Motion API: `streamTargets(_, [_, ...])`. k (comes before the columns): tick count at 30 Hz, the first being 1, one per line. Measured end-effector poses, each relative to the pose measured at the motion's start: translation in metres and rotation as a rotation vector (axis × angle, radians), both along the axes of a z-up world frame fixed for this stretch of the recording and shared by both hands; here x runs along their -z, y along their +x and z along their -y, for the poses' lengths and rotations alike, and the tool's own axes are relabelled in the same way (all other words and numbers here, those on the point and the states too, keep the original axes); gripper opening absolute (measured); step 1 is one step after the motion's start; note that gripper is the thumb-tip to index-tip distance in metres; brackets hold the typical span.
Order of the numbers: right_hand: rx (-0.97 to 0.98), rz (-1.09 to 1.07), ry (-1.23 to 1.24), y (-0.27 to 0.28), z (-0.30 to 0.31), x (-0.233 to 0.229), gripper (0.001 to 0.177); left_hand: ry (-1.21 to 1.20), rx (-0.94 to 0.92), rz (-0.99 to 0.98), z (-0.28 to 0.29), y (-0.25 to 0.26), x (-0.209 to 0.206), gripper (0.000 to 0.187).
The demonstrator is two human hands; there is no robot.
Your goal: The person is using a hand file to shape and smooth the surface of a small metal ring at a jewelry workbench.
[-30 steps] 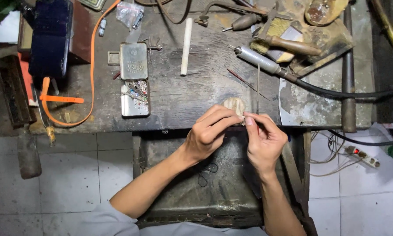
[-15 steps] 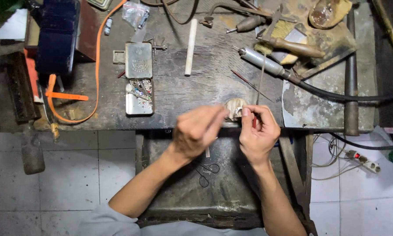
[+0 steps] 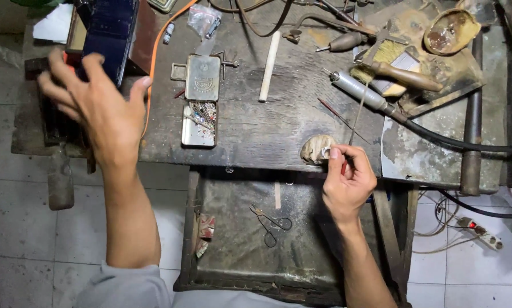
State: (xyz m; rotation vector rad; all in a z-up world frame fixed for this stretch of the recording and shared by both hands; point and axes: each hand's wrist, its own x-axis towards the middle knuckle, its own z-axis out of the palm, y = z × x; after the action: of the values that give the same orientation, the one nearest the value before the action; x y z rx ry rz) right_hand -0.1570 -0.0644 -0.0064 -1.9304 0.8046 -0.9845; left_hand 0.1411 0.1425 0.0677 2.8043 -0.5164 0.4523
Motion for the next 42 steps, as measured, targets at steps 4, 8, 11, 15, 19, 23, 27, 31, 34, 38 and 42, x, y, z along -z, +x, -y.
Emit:
streamTargets(4, [0.029,-0.023,-0.033,0.004,-0.003,-0.006,0.009,0.043,0.103,-0.062,0.034,0.006,-0.006,0.078])
streamTargets(8, [0.008,-0.059,-0.155,0.008,-0.004,-0.023,0.011,-0.082,0.351,-0.079,0.053,-0.059,0.002,0.065])
streamTargets(11, [-0.050,-0.086,-0.277,0.013,-0.010,-0.036,0.009,-0.496,0.923,-0.218,0.061,-0.107,0.040,0.048])
streamTargets(15, [-0.105,-0.124,-0.242,0.019,-0.028,-0.048,0.009,-0.679,1.109,-0.359,0.065,-0.159,0.044,0.037])
streamTargets(19, [-0.133,-0.166,-0.167,0.017,-0.037,-0.050,0.009,-0.857,1.069,-0.380,0.065,-0.173,0.057,0.025])
streamTargets(23, [-0.136,-0.165,-0.141,0.010,-0.040,-0.044,0.008,-0.964,1.051,-0.403,0.071,-0.178,0.063,0.029])
streamTargets(27, [-0.129,-0.139,-0.155,0.001,-0.037,-0.047,0.010,-1.064,1.014,-0.609,0.078,-0.180,0.055,0.018])
streamTargets(31, [-0.178,-0.068,-0.251,-0.015,-0.025,-0.035,0.019,-1.058,0.908,-0.720,0.089,-0.175,0.047,0.020])
streamTargets(34, [-0.117,-0.049,-0.262,-0.023,-0.018,-0.024,0.027,-1.066,0.904,-0.736,0.103,-0.172,0.041,0.024])
streamTargets(38, [0.137,-0.149,-0.119,-0.033,-0.019,-0.025,0.042,-0.978,0.963,-0.702,0.118,-0.170,0.044,0.027])
streamTargets(42, [0.168,-0.222,0.057,-0.046,-0.025,-0.024,0.027,-0.949,1.088,-0.563,0.126,-0.177,0.060,0.020])
